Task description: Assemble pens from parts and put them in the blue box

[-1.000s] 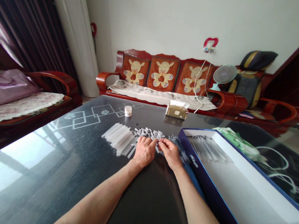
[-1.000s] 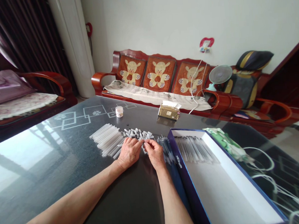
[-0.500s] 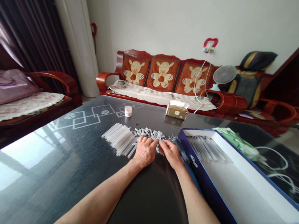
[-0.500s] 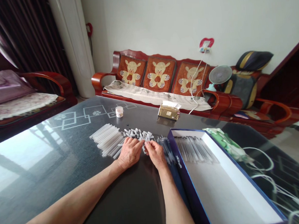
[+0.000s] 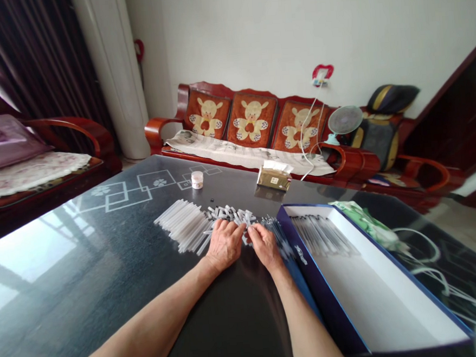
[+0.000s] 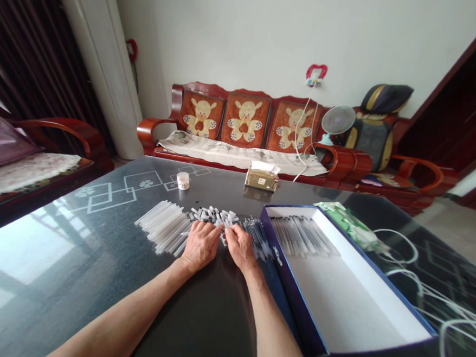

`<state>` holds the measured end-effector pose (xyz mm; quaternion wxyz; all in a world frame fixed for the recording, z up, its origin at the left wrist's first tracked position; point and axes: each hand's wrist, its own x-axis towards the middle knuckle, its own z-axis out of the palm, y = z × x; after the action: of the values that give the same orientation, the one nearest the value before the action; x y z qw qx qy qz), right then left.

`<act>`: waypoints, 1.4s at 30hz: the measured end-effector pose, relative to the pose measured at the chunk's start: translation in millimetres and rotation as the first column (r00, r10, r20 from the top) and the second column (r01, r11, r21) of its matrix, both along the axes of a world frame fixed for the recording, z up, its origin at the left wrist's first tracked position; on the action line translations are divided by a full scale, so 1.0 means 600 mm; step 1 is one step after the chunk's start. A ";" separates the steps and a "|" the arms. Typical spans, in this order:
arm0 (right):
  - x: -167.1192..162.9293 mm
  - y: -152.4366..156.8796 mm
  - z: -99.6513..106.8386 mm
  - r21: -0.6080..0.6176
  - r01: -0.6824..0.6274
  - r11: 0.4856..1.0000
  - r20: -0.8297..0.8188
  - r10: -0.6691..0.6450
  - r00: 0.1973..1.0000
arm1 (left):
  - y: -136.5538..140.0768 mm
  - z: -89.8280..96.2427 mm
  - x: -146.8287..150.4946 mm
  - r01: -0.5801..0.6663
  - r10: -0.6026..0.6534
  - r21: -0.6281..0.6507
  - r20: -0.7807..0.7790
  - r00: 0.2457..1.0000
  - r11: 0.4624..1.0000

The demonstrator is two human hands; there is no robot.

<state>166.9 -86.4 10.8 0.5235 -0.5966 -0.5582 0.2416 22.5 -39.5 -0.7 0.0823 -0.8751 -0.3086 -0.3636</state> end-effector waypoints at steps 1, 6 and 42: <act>-0.001 0.000 -0.001 0.005 0.013 1.000 0.018 -0.013 1.000 | -0.001 0.000 0.000 0.007 -0.007 0.001 -0.003 1.000 1.000; -0.002 0.002 -0.007 0.040 0.065 0.997 0.021 -0.066 0.998 | -0.001 0.000 0.001 -0.003 0.003 0.005 -0.006 1.000 1.000; 0.012 0.020 -0.016 -0.021 0.269 0.963 -0.259 -0.265 0.929 | -0.008 0.011 0.001 0.130 -0.090 -0.098 0.339 0.937 0.987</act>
<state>174.2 -74.7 1.0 0.6246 -0.6261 -0.4002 0.2399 23.1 -44.5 5.7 -0.0437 -0.8203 -0.2895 -0.4913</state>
